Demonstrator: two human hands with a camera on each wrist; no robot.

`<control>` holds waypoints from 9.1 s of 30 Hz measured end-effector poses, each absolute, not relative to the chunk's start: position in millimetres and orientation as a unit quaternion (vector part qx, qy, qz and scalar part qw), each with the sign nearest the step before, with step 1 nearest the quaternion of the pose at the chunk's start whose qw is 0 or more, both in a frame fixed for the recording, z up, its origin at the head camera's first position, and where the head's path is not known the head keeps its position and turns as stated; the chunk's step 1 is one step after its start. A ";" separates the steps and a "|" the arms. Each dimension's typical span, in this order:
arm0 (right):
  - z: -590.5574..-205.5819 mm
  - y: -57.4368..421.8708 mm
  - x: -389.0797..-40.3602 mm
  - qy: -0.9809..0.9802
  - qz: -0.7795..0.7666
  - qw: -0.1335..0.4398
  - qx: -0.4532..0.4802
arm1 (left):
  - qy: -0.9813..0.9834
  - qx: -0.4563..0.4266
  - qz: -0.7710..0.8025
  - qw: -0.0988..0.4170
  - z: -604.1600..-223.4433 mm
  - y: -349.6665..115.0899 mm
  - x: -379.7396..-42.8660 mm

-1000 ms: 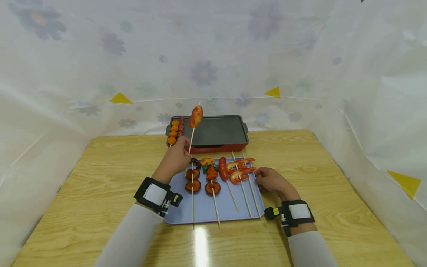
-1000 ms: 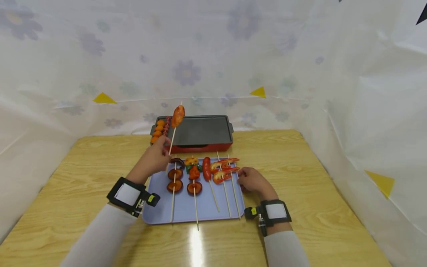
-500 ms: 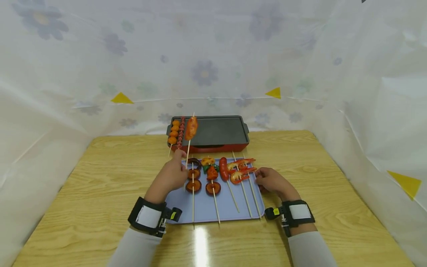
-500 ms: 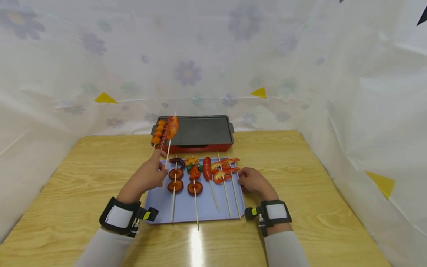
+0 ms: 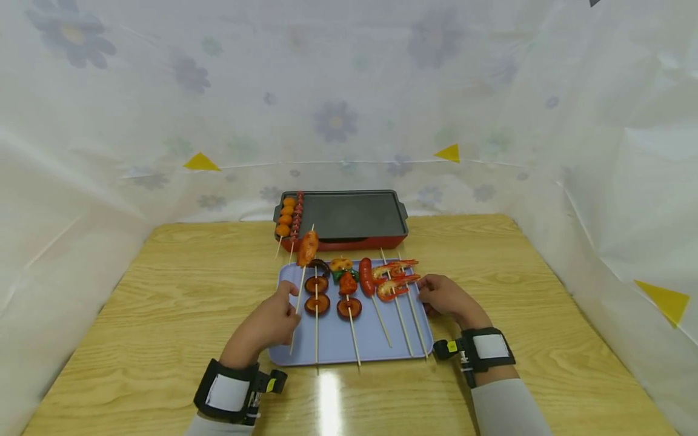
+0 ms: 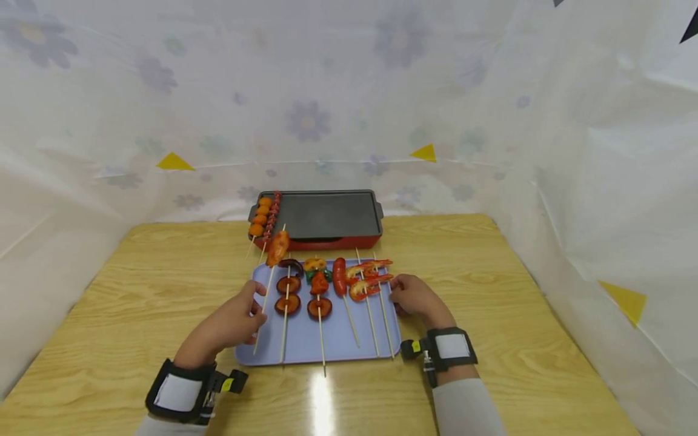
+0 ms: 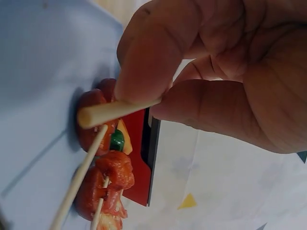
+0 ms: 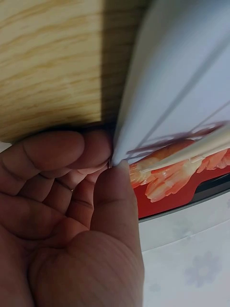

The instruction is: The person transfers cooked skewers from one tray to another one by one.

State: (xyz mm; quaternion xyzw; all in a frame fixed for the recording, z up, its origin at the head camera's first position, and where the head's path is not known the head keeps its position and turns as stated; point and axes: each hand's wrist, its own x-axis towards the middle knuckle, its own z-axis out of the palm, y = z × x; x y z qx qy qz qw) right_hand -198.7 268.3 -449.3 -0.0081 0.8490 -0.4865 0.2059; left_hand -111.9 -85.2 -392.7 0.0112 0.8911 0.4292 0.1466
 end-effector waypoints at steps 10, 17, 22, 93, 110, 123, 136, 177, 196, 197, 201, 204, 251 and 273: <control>-450.4 269.7 -198.4 0.851 -0.484 0.205 -0.003 | 0.903 -0.003 0.406 0.138 -408.2 -91.7 -98.4; -449.5 269.2 -198.3 0.845 -0.494 0.204 0.000 | 0.906 -0.011 0.397 0.147 -409.6 -92.4 -93.5; -449.3 269.3 -198.5 0.847 -0.492 0.202 -0.003 | 0.910 -0.020 0.389 0.142 -412.7 -93.3 -93.0; -448.8 265.7 -200.5 0.852 -0.479 0.211 0.007 | 0.920 0.148 0.257 -0.257 -392.0 -114.4 -178.7; -448.1 267.9 -199.9 0.845 -0.490 0.213 0.011 | 0.969 0.121 0.214 -0.037 -371.8 -116.3 -224.5; -447.3 266.9 -200.6 0.845 -0.489 0.215 0.012 | 0.974 0.096 0.205 0.015 -364.5 -114.7 -234.3; -446.8 266.9 -200.1 0.850 -0.482 0.214 0.007 | 0.980 0.064 0.165 0.088 -350.7 -107.3 -240.1; -449.3 269.8 -202.4 0.855 -0.474 0.208 0.006 | 0.905 0.013 0.425 -0.014 -392.3 -108.5 -141.0; -449.8 271.1 -200.9 0.854 -0.478 0.204 0.008 | 0.930 -0.007 0.365 0.046 -410.1 -111.3 -88.5; -450.1 271.4 -201.1 0.854 -0.479 0.205 0.008 | 0.930 -0.007 0.363 0.051 -410.9 -111.9 -87.1; -450.5 271.5 -201.5 0.853 -0.480 0.205 0.006 | 0.927 -0.013 0.368 0.066 -412.4 -112.7 -82.4; -450.4 271.3 -201.7 0.853 -0.479 0.206 0.006 | 0.928 -0.016 0.366 0.071 -413.0 -112.3 -79.8; -446.2 270.6 -203.6 0.851 -0.480 0.210 -0.008 | 0.966 0.031 0.237 0.094 -418.6 -81.9 -83.8; -447.0 272.3 -202.4 0.850 -0.484 0.209 -0.024 | 0.958 0.001 0.255 0.131 -414.6 -80.1 -82.8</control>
